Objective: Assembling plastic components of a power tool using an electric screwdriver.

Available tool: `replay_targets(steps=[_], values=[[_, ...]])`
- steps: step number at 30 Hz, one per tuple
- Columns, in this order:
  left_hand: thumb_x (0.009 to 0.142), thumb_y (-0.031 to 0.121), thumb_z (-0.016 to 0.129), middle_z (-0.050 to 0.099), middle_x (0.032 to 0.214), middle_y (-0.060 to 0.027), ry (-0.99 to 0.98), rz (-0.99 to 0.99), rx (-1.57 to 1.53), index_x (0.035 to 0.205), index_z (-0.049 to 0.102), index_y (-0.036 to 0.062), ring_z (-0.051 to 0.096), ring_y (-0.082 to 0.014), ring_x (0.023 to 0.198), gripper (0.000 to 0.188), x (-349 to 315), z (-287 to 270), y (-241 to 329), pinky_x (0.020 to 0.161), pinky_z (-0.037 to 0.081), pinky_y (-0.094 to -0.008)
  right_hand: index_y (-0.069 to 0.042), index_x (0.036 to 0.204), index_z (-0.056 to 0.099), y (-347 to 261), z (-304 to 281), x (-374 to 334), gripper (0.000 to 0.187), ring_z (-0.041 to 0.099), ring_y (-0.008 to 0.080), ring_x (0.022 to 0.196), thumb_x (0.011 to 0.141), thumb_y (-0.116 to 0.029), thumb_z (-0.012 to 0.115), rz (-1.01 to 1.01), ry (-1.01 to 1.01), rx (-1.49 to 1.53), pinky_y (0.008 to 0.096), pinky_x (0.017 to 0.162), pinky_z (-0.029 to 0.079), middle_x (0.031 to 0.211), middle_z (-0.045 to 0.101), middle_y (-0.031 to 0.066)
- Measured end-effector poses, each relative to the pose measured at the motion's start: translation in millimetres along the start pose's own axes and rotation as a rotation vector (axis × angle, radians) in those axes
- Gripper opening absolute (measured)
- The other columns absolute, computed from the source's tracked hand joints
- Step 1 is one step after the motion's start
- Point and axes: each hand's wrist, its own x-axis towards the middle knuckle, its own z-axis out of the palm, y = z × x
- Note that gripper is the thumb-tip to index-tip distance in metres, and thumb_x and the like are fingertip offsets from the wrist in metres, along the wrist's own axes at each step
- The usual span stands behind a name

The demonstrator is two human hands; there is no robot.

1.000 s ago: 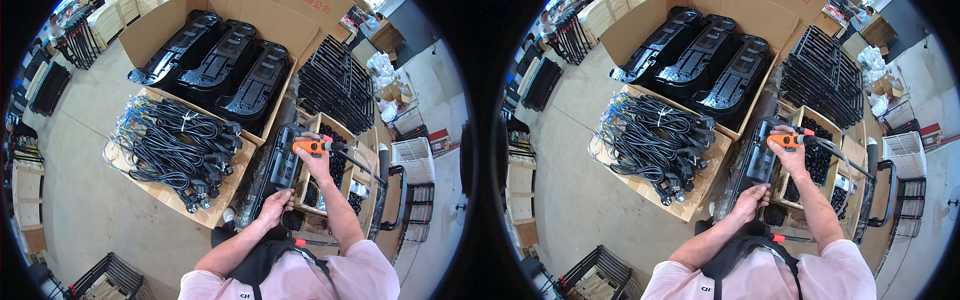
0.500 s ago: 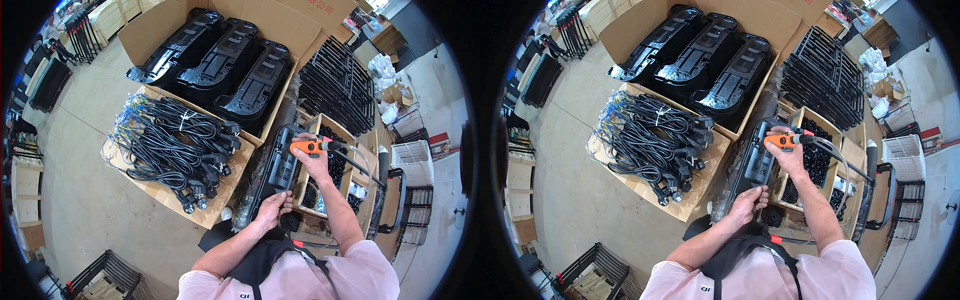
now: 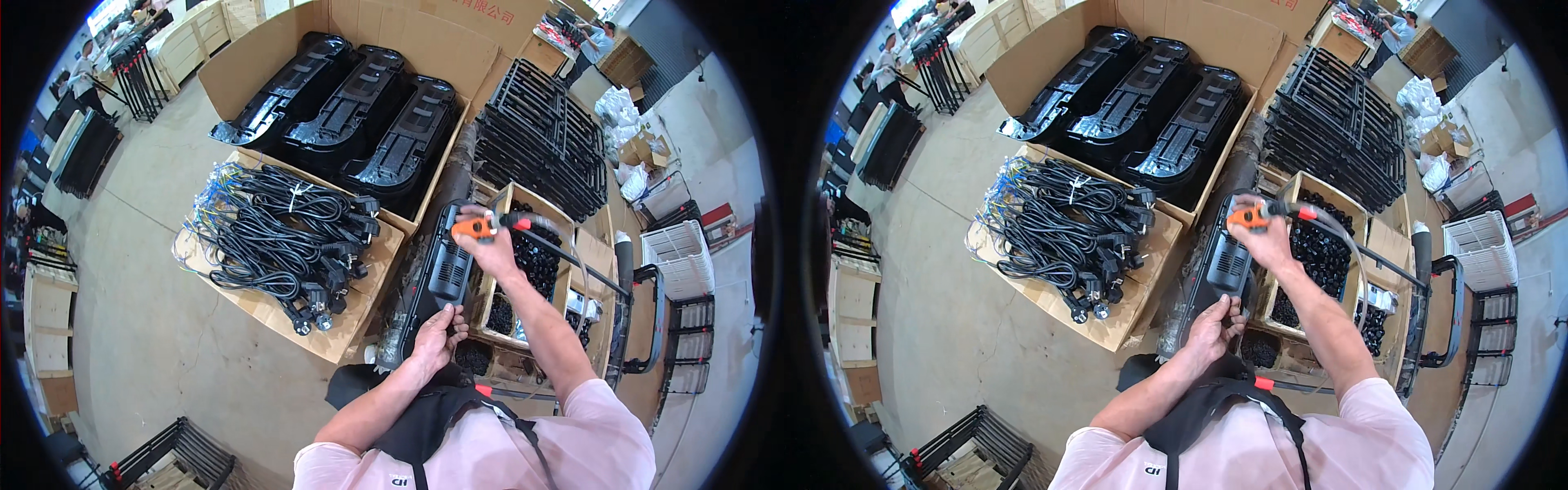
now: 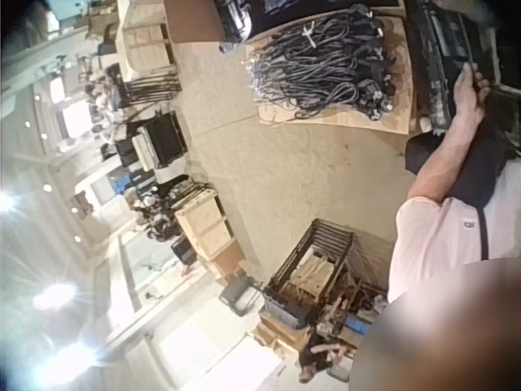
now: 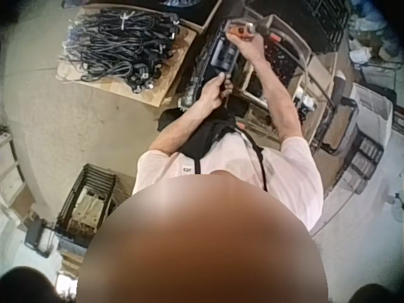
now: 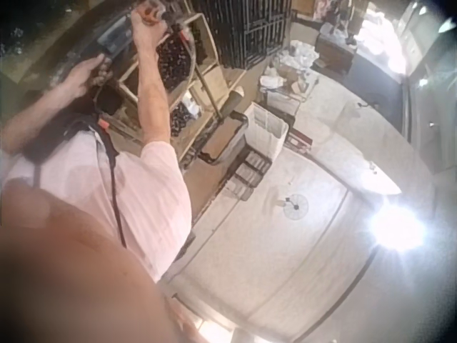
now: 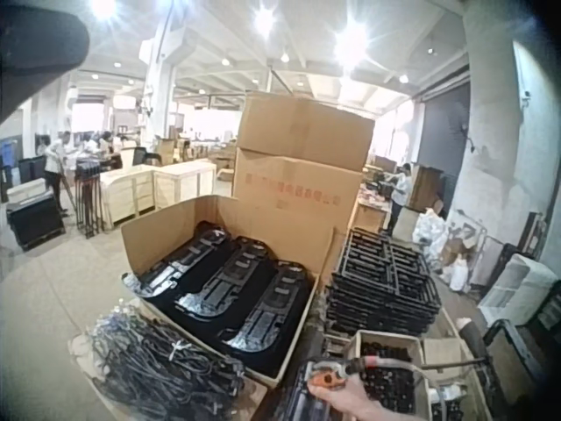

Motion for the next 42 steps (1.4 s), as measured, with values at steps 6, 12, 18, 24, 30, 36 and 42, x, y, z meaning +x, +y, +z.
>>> replay_targets(steps=[6, 12, 18, 24, 30, 36, 42], values=[[0.109, 0.035, 0.06, 0.07, 0.095, -0.0018, 0.013, 0.105, -0.143, 0.123, 0.071, 0.0068, 0.069, -0.0159, 0.081, 0.033, -6.3, -11.3, 3.6, 0.073, 0.061, -0.0293, 0.0, 0.134, 0.06, -10.9, -11.6, -91.1, 0.053, 0.07, 0.0194, 0.114, 0.086, -0.006, 0.081, 0.021, -0.013, 0.271, 0.0357, 0.103, 0.055, 0.124, 0.073, 0.0151], [0.109, 0.034, 0.058, 0.07, 0.094, -0.0015, 0.0, 0.16, -0.263, 0.119, 0.069, 0.0075, 0.069, -0.0159, 0.082, 0.03, -4.0, -21.8, -2.6, 0.075, 0.061, -0.0308, 0.001, 0.136, 0.055, -14.2, -27.8, -145.7, 0.056, 0.069, 0.0254, 0.119, 0.087, -0.01, 0.081, 0.088, -0.07, 0.388, 0.0396, 0.106, 0.055, 0.127, 0.071, 0.0197], [0.11, 0.033, 0.058, 0.069, 0.092, -0.0002, -0.04, 0.177, -0.241, 0.119, 0.068, 0.0083, 0.068, -0.0161, 0.083, 0.029, -6.6, -26.6, -15.6, 0.078, 0.06, -0.033, 0.002, 0.137, 0.054, -13.0, -36.7, -165.2, 0.058, 0.068, 0.0258, 0.12, 0.088, -0.012, 0.081, 0.113, -0.074, 0.407, 0.0401, 0.107, 0.055, 0.128, 0.071, 0.0208], [0.111, 0.03, 0.056, 0.07, 0.097, -0.0009, -0.158, 0.157, -0.236, 0.13, 0.065, 0.0071, 0.068, -0.0165, 0.087, 0.031, -13.7, -28.7, -20.3, 0.08, 0.06, -0.0336, 0.002, 0.136, 0.054, -6.9, -42.3, -174.7, 0.059, 0.069, 0.0258, 0.119, 0.087, -0.015, 0.082, 0.095, -0.058, 0.43, 0.0404, 0.106, 0.055, 0.128, 0.071, 0.0211], [0.112, 0.032, 0.051, 0.066, 0.107, -0.0067, -0.227, 0.157, -0.248, 0.132, 0.059, 0.0007, 0.066, -0.0203, 0.099, 0.038, -27.3, -26.7, -22.6, 0.094, 0.059, -0.0374, 0.001, 0.136, 0.055, -10.2, -33.5, -174.6, 0.058, 0.069, 0.025, 0.119, 0.087, -0.014, 0.082, 0.088, -0.09, 0.423, 0.04, 0.106, 0.055, 0.128, 0.071, 0.0199], [0.113, 0.021, 0.044, 0.063, 0.114, -0.0156, -0.026, 0.081, -0.163, 0.126, 0.057, -0.0063, 0.068, -0.0256, 0.097, 0.033, -42.4, -18.5, -36.2, 0.096, 0.06, -0.0427, -0.001, 0.137, 0.056, -0.6, -1.5, -160.9, 0.057, 0.067, 0.0227, 0.119, 0.086, -0.008, 0.08, 0.089, -0.134, 0.394, 0.0393, 0.109, 0.052, 0.13, 0.07, 0.0167], [0.115, 0.033, 0.042, 0.064, 0.093, -0.0052, -0.058, 0.035, 0.158, 0.118, 0.06, 0.0035, 0.064, -0.0173, 0.073, 0.035, -50.6, -42.0, -37.5, 0.075, 0.061, -0.0335, -0.002, 0.137, 0.055, -7.2, 16.9, -153.5, 0.055, 0.065, 0.0213, 0.122, 0.088, -0.008, 0.079, 0.074, -0.18, 0.311, 0.0377, 0.109, 0.051, 0.13, 0.069, 0.0147]])
